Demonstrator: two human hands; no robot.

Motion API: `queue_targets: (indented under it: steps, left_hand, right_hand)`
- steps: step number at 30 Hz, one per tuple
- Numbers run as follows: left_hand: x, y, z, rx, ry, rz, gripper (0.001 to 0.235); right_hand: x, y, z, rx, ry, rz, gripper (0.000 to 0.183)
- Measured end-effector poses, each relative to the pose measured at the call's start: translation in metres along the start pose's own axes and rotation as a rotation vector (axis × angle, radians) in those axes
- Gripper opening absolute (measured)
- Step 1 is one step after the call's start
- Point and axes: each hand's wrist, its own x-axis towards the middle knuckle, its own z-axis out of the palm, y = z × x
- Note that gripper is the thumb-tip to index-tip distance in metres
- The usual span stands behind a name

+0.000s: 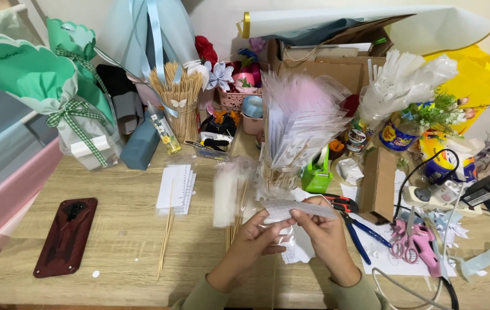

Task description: The person repeatedly picks up small white paper labels and wooden sticks from a cluttered table, then inserts the sticks into the labels. The person handles the items one at a time and places the assembled units back on the table. No tools are used; the hands directly manipulate the labels and sticks.

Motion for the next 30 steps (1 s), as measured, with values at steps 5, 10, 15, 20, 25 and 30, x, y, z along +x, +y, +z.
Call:
queue_targets:
  steps: [5,10,15,20,25,30]
  left_hand:
    - [0.002,-0.005,-0.003,-0.010,-0.002,0.000,0.068]
    - [0.013,-0.020,-0.014,-0.014,-0.030,0.034,0.087]
    - [0.006,-0.006,-0.009,0.155,-0.009,0.021,0.087]
    - [0.008,-0.011,-0.008,0.162,-0.075,0.080,0.082]
    - [0.015,-0.024,-0.011,0.238,-0.074,0.146,0.078]
    - [0.012,-0.022,-0.008,0.197,-0.085,0.116,0.062]
  right_hand:
    - [0.002,-0.004,-0.009,-0.046,-0.028,0.031,0.011]
    - [0.007,-0.003,-0.022,-0.104,-0.103,0.008,0.013]
    - [0.013,-0.009,-0.035,-0.309,-0.233,-0.044,0.010]
    - [0.017,-0.024,-0.037,-0.376,-0.375,-0.011,0.010]
    - [0.015,-0.033,-0.030,-0.477,-0.475,0.112,0.017]
    - [0.015,-0.040,-0.018,-0.389,-0.202,-0.124,0.058]
